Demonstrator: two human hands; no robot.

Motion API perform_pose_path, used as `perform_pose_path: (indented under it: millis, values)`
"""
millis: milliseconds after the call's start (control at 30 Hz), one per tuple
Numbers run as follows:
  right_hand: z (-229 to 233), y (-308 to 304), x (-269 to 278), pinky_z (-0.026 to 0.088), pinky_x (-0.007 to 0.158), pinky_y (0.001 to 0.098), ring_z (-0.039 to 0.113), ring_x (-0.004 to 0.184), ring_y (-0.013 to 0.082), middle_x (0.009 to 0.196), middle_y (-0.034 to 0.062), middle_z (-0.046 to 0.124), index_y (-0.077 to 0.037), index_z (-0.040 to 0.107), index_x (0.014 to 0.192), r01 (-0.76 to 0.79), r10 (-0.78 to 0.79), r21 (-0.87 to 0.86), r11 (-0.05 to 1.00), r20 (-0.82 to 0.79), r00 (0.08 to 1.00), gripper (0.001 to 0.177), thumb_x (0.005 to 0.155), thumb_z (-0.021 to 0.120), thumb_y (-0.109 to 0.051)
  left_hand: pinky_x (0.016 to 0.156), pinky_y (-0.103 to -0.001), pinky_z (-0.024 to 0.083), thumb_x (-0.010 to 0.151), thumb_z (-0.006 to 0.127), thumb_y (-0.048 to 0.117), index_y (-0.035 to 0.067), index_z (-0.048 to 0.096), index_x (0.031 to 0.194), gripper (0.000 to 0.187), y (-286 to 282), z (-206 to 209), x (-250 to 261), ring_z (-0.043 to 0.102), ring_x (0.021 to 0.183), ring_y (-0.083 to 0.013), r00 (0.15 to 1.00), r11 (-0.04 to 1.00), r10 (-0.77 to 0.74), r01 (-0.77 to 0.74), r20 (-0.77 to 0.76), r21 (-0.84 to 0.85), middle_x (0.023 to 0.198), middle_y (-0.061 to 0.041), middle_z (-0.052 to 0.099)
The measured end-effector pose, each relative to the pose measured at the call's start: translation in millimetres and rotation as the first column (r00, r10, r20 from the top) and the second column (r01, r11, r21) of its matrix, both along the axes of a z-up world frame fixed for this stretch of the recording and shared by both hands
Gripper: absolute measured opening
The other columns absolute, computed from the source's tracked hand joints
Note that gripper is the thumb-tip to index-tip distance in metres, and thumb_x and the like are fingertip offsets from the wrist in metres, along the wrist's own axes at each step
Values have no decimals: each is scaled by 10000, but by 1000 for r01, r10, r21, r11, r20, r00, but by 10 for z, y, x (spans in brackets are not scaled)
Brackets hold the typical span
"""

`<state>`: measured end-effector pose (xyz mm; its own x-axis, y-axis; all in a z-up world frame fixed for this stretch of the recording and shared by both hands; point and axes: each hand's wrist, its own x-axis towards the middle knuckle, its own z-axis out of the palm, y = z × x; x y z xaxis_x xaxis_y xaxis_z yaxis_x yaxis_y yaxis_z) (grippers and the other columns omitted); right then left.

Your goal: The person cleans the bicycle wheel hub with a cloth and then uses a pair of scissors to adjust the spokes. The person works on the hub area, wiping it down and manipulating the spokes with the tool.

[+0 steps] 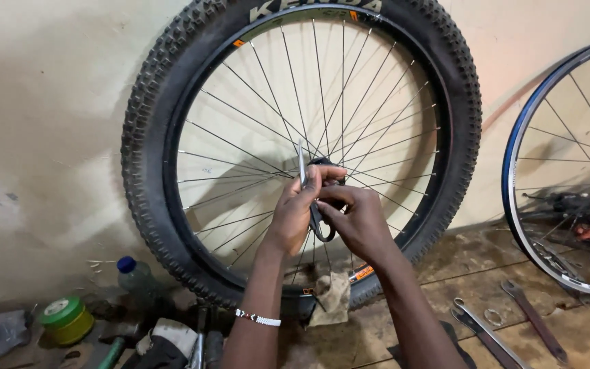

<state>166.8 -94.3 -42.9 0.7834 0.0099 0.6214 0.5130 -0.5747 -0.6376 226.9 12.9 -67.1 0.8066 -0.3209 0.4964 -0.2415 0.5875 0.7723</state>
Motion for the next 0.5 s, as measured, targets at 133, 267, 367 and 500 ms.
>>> perform_pose_path:
  millis: [133, 267, 367, 500]
  values:
    - [-102, -35, 63, 515, 566, 326, 674, 620, 236, 688, 128, 695, -138, 753, 858, -14, 8, 84, 996, 65, 998, 157, 743, 697, -48, 758, -300, 566, 944, 491, 410, -9, 627, 1100, 467, -31, 57, -85, 657, 879, -179, 1000, 1000, -1, 0, -26, -28, 941, -91, 590]
    - [-79, -46, 27, 503, 423, 286, 651, 567, 217, 675, 167, 686, -41, 732, 855, -93, 99, 291, 952, -4, 995, 139, 730, 713, 17, 803, -307, 542, 933, 516, 369, 52, 655, 1087, 379, -79, 142, -113, 614, 928, -155, 996, 997, 83, -83, 40, 2, 1023, -59, 533]
    - [-108, -89, 70, 491, 400, 255, 652, 564, 223, 712, 180, 679, 17, 689, 901, -110, 129, 500, 859, -3, 992, 116, 786, 674, 13, 702, -269, 544, 947, 494, 309, 50, 665, 1028, 320, -99, 154, -34, 622, 792, -128, 983, 983, 182, -182, 20, 23, 928, -52, 582]
    - [-73, -98, 40, 467, 395, 225, 647, 584, 232, 802, 192, 650, 40, 601, 922, -66, 60, 723, 687, 34, 998, 97, 850, 608, -25, 529, -200, 507, 944, 490, 244, 51, 697, 911, 285, -72, 113, 35, 573, 615, -113, 910, 903, 415, -414, 15, 116, 763, -70, 617]
